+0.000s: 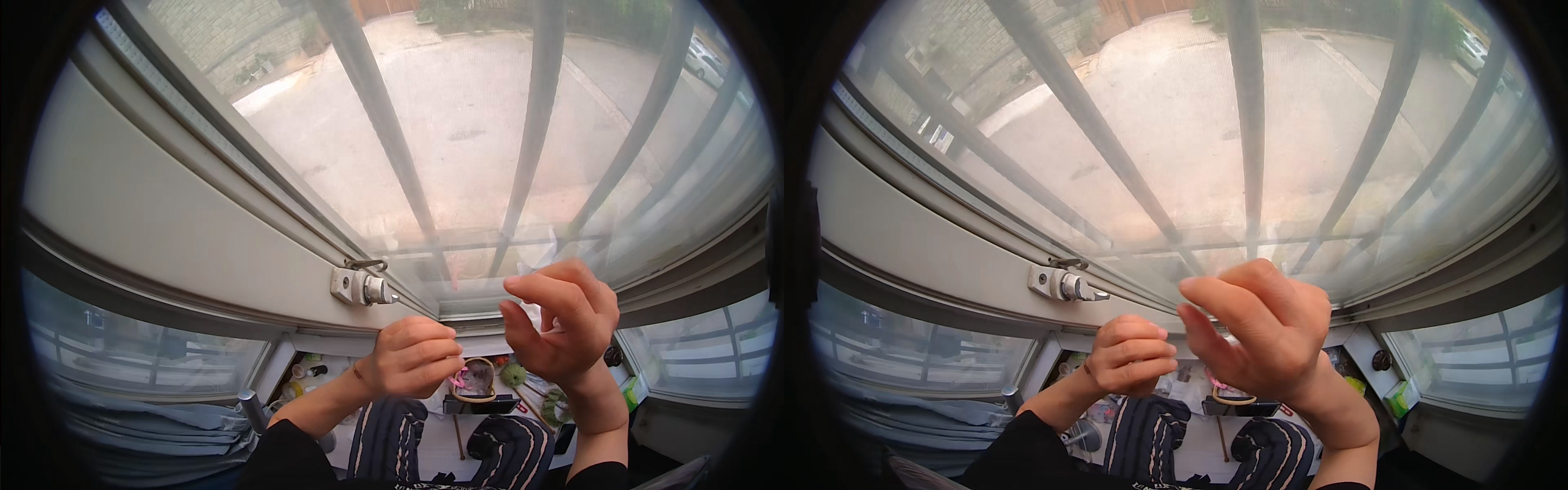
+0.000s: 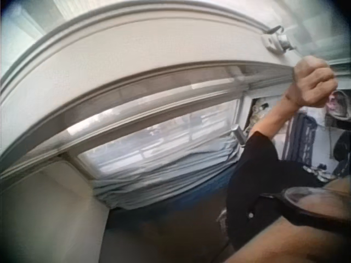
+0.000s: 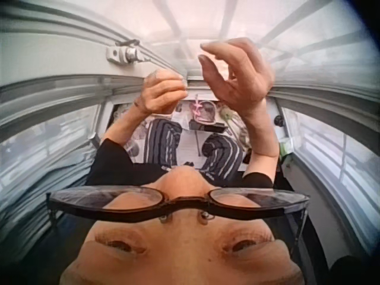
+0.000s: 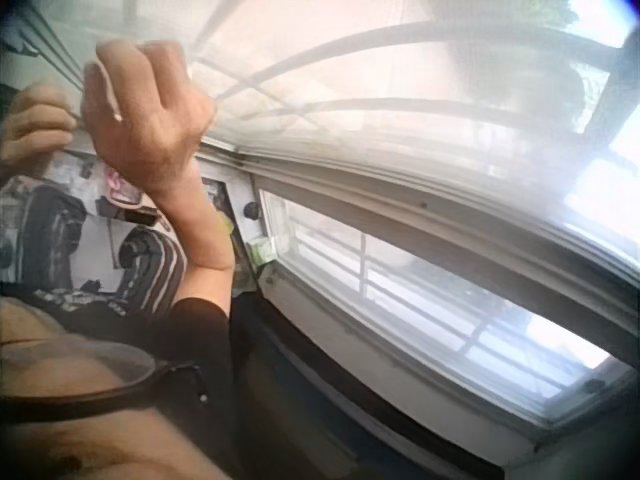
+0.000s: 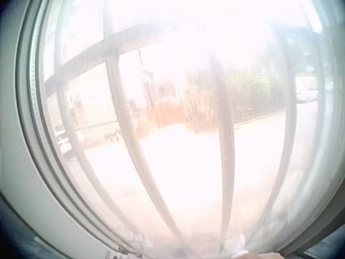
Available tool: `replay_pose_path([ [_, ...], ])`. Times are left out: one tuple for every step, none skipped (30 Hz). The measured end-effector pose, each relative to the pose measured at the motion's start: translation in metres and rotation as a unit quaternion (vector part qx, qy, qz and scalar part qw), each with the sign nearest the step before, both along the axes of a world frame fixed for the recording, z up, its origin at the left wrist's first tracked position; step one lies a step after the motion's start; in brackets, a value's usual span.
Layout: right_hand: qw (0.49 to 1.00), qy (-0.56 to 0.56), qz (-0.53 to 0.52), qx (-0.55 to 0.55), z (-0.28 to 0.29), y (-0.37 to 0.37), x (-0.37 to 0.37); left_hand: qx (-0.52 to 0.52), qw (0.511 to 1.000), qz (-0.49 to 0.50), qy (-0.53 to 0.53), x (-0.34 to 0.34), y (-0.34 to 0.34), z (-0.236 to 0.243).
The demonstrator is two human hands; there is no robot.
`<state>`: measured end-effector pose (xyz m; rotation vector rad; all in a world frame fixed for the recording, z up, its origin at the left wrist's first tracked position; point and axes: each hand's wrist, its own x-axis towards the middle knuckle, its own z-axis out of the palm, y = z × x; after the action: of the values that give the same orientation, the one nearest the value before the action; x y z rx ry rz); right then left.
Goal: The person peels the protective backing away from a clear plastic window film sheet by hand, aligns and presses sections of the adhesive sheet onto the interior glass pane of a window frame, and uses a tissue to wipe down the surface.
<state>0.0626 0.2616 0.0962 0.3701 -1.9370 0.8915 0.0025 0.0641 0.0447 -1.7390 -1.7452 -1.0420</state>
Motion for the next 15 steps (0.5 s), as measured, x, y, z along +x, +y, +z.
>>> replay_pose_path([
  [0.999,0.011,-0.005,0.040,0.012,-0.001,-0.007,-0.006,1.000,-0.020,0.018,-0.002,-0.003,0.004],
  [0.997,0.037,-0.009,0.071,0.022,-0.003,-0.014,-0.011,0.999,-0.036,0.034,-0.004,-0.006,0.008],
  [0.994,0.054,-0.021,0.090,0.031,-0.004,-0.019,-0.013,0.997,-0.049,0.056,-0.006,-0.009,0.012],
  [0.991,0.054,-0.037,0.120,0.037,-0.005,-0.022,-0.015,0.995,-0.067,0.076,-0.008,-0.011,0.013],
  [0.985,0.055,-0.057,0.151,0.042,-0.007,-0.024,-0.021,0.994,-0.067,0.087,-0.010,-0.012,0.013],
  [0.978,0.058,-0.076,0.186,0.046,-0.008,-0.026,-0.023,0.992,-0.068,0.104,-0.013,-0.012,0.012],
  [0.972,0.030,-0.091,0.214,0.048,-0.009,-0.026,-0.022,0.990,-0.065,0.120,-0.015,-0.012,0.010],
  [0.965,0.007,-0.107,0.240,0.050,-0.010,-0.023,-0.022,0.989,-0.062,0.135,-0.016,-0.011,0.007],
  [0.959,-0.002,-0.118,0.257,0.052,-0.012,-0.022,-0.018,0.987,-0.066,0.147,-0.017,-0.009,0.005],
  [0.948,-0.004,-0.157,0.278,0.053,-0.016,-0.021,-0.016,0.984,-0.067,0.162,-0.017,-0.008,0.003],
  [0.938,-0.010,-0.182,0.295,0.055,-0.018,-0.021,-0.017,0.982,-0.065,0.176,-0.019,-0.006,0.001],
  [0.928,-0.016,-0.207,0.310,0.057,-0.020,-0.020,-0.006,0.982,-0.074,0.175,-0.019,-0.005,0.000],
  [0.917,-0.023,-0.231,0.323,0.060,-0.023,-0.020,0.007,0.980,-0.078,0.180,-0.020,-0.005,0.000],
  [0.912,-0.004,-0.241,0.333,0.062,-0.025,-0.021,0.020,0.979,-0.084,0.186,-0.020,-0.004,0.000],
  [0.903,-0.014,-0.254,0.347,0.064,-0.027,-0.020,0.025,0.978,-0.086,0.186,-0.021,-0.004,0.001],
])
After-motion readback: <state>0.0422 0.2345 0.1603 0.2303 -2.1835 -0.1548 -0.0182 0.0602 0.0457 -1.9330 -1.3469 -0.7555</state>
